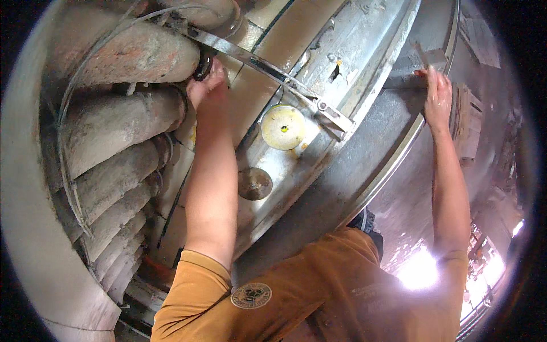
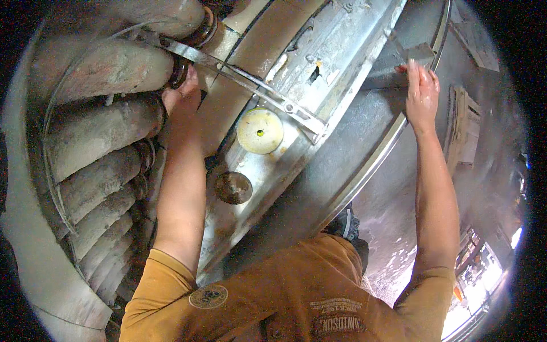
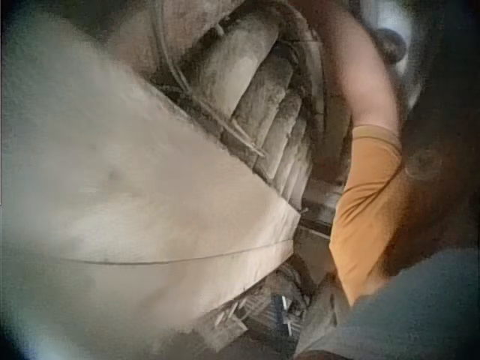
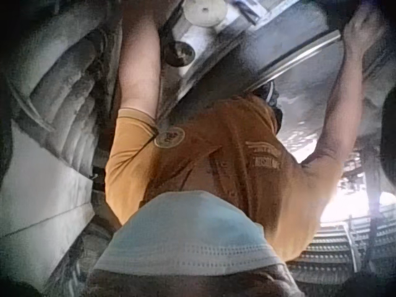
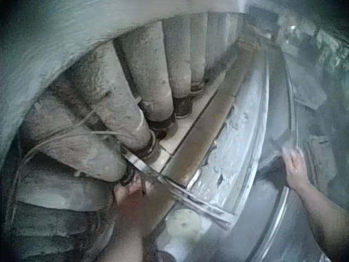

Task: The person uses a wrench to tighten a bolt on a metal bracket attached to a large cylindrical machine. They repeatedly reposition the wrench and apply force to secure the fastener.

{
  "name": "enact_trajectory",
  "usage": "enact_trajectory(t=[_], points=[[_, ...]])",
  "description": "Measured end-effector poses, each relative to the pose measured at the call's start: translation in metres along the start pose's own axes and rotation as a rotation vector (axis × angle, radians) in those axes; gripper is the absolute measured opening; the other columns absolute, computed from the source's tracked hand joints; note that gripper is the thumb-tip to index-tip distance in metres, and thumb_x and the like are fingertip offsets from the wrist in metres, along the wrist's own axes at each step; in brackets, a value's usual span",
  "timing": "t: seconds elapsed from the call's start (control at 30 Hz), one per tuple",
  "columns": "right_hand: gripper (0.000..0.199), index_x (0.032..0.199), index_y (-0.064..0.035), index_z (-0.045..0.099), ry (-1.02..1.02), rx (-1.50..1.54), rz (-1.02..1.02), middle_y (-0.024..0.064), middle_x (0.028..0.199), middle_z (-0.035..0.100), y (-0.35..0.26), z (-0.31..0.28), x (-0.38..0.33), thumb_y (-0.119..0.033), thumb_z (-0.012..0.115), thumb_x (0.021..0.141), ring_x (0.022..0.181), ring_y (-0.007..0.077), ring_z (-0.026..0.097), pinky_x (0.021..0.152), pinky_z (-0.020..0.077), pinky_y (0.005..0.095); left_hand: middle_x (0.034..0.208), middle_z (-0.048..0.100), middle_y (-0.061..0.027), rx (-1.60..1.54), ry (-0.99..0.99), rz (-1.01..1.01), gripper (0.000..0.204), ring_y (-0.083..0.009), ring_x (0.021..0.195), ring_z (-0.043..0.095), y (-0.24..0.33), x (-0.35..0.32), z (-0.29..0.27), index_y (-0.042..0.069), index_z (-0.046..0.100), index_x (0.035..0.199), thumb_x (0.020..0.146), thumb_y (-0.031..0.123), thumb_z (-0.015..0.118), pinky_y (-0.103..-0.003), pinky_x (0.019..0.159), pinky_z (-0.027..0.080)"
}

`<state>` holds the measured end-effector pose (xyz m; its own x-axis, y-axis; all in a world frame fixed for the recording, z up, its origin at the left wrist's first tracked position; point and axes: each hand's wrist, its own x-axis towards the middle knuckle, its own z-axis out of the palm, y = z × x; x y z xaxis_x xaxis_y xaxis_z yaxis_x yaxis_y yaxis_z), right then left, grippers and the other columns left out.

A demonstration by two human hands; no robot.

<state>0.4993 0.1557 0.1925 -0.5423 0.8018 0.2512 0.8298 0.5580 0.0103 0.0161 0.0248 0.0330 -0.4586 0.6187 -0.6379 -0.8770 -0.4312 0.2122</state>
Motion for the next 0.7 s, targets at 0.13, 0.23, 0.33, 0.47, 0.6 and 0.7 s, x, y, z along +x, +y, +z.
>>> enact_trajectory(t=[0.13,0.23,0.33,0.47,0.6,0.7], points=[[0.022,0.096,-0.0082,0.059,-0.021,0.001,0.032,0.0073,0.095,0.059,-0.013,0.003,0.012,-0.023,0.043,0.089,0.092,0.0236,0.054,0.089,0.0349,0.0379,0.102,0.056,-0.0175,0.092,0.223,0.19,0.037,-0.0313,0.08,0.058,-0.006,0.001,0.007,-0.001,0.05,0.111,0.089,0.022,0.031,-0.033,0.064,0.049],[0.03,0.085,-0.0069,0.058,0.009,0.073,0.001,0.0096,0.083,0.058,-0.015,0.002,0.015,-0.032,0.041,0.09,0.083,0.0264,0.054,0.089,0.0331,0.0374,0.092,0.056,-0.0169,0.237,0.33,0.054,0.038,-0.0254,0.063,0.051,-0.005,-0.011,0.013,-0.002,0.05,0.112,0.088,0.024,0.035,-0.031,0.056,0.045],[0.036,0.076,-0.0062,0.054,0.014,0.126,0.087,0.0107,0.068,0.055,-0.016,0.002,0.019,-0.036,0.041,0.09,0.076,0.0267,0.055,0.088,0.0336,0.0382,0.083,0.051,-0.0131,0.385,0.307,-0.049,0.04,-0.0191,0.059,0.039,0.04,0.026,-0.017,0.0,0.05,0.104,0.085,0.033,0.039,-0.032,0.054,0.04],[0.039,0.072,-0.0073,0.054,0.014,0.117,0.093,0.0097,0.064,0.055,-0.015,0.002,0.019,-0.039,0.041,0.09,0.072,0.026,0.056,0.088,0.0339,0.0376,0.091,0.05,-0.0087,0.322,0.328,-0.099,0.035,-0.023,0.072,0.043,0.056,0.042,-0.037,0.007,0.05,0.102,0.083,0.035,0.041,-0.04,0.067,0.041],[0.04,0.071,-0.0076,0.054,0.009,0.12,0.167,0.0098,0.064,0.056,-0.017,0.002,0.021,-0.04,0.04,0.09,0.072,0.0257,0.056,0.088,0.0341,0.0372,0.109,0.051,-0.0109,0.091,-0.073,0.004,0.04,-0.0289,0.098,0.048,-0.005,-0.004,0.007,0.006,0.048,0.113,0.084,0.033,0.038,-0.045,0.082,0.042],[0.042,0.07,-0.0072,0.055,-0.024,0.154,0.18,0.0105,0.064,0.056,-0.018,-0.001,0.022,-0.041,0.04,0.09,0.072,0.0262,0.056,0.088,0.0342,0.0369,0.111,0.054,-0.0112,0.203,-0.111,0.06,0.042,-0.0279,0.098,0.05,0.004,0.006,-0.012,0.004,0.049,0.113,0.086,0.033,0.035,-0.044,0.083,0.043]])
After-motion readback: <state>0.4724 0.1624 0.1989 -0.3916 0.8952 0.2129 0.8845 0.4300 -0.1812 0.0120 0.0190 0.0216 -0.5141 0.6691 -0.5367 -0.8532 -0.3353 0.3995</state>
